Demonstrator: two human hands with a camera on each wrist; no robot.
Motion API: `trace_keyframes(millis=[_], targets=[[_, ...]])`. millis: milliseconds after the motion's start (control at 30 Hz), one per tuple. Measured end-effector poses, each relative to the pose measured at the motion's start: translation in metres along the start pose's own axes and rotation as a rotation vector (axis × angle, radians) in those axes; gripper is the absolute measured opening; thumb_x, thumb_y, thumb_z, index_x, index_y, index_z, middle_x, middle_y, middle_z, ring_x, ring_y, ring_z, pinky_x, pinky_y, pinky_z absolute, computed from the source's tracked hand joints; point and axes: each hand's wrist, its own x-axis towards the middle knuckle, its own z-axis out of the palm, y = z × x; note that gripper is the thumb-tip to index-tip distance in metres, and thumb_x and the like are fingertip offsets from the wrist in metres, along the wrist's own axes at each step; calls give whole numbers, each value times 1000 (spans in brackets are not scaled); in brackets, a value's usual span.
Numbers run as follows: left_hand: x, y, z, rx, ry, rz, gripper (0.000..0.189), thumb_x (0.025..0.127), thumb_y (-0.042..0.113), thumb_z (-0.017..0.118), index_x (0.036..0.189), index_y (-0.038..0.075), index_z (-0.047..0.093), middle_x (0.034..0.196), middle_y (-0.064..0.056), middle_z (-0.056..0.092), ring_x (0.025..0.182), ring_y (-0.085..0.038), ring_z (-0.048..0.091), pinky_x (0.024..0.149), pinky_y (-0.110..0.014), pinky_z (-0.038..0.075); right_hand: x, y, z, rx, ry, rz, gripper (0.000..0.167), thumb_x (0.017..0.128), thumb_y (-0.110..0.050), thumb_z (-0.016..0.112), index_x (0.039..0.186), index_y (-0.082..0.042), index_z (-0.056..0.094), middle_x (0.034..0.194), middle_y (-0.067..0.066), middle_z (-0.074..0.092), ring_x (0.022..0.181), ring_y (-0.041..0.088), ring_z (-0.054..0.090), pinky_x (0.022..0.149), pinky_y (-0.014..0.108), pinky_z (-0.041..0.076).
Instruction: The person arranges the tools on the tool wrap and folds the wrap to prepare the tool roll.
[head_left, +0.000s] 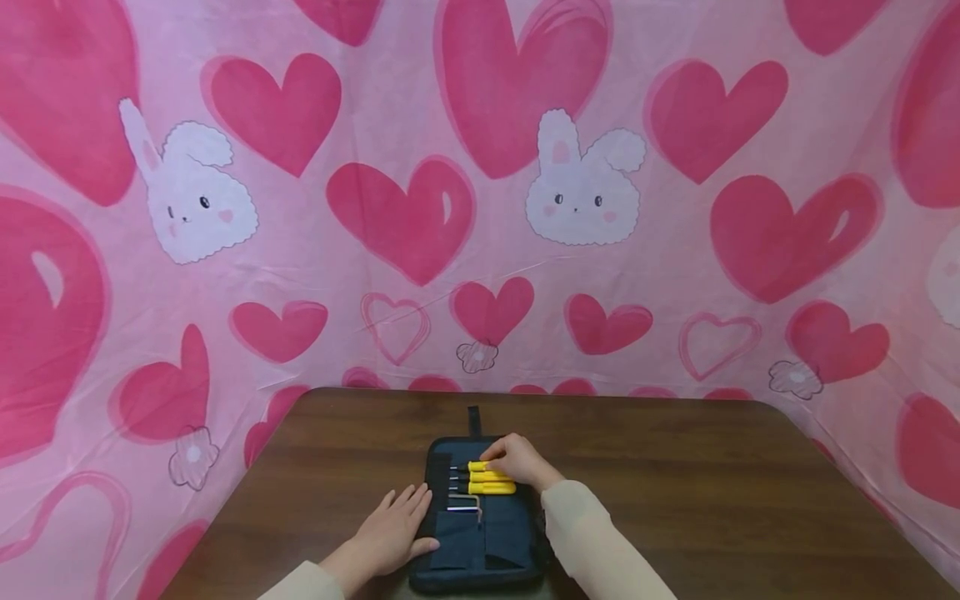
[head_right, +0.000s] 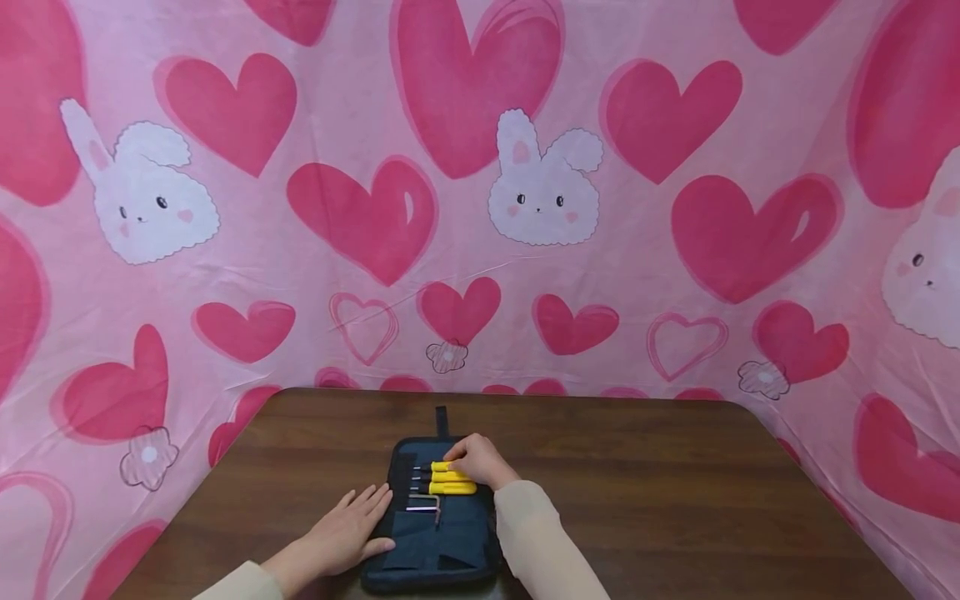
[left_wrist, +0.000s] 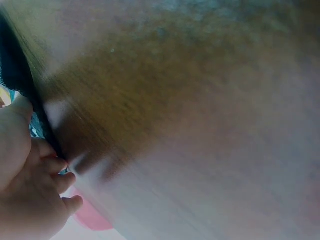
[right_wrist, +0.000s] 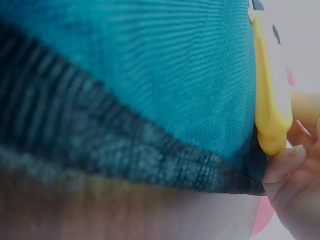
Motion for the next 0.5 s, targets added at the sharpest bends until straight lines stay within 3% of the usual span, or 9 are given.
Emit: trace_keyframes(millis=[500], targets=[[-2,-2,1,-12,6,7,75,85,56,51,135,0,44,139,-17,40,127,-34,35,101,-53,25,-1,1,1,-24,-2,-18,14,84,-4,66,95,-4,73,90,4,65,76,17,56,74,34,51]])
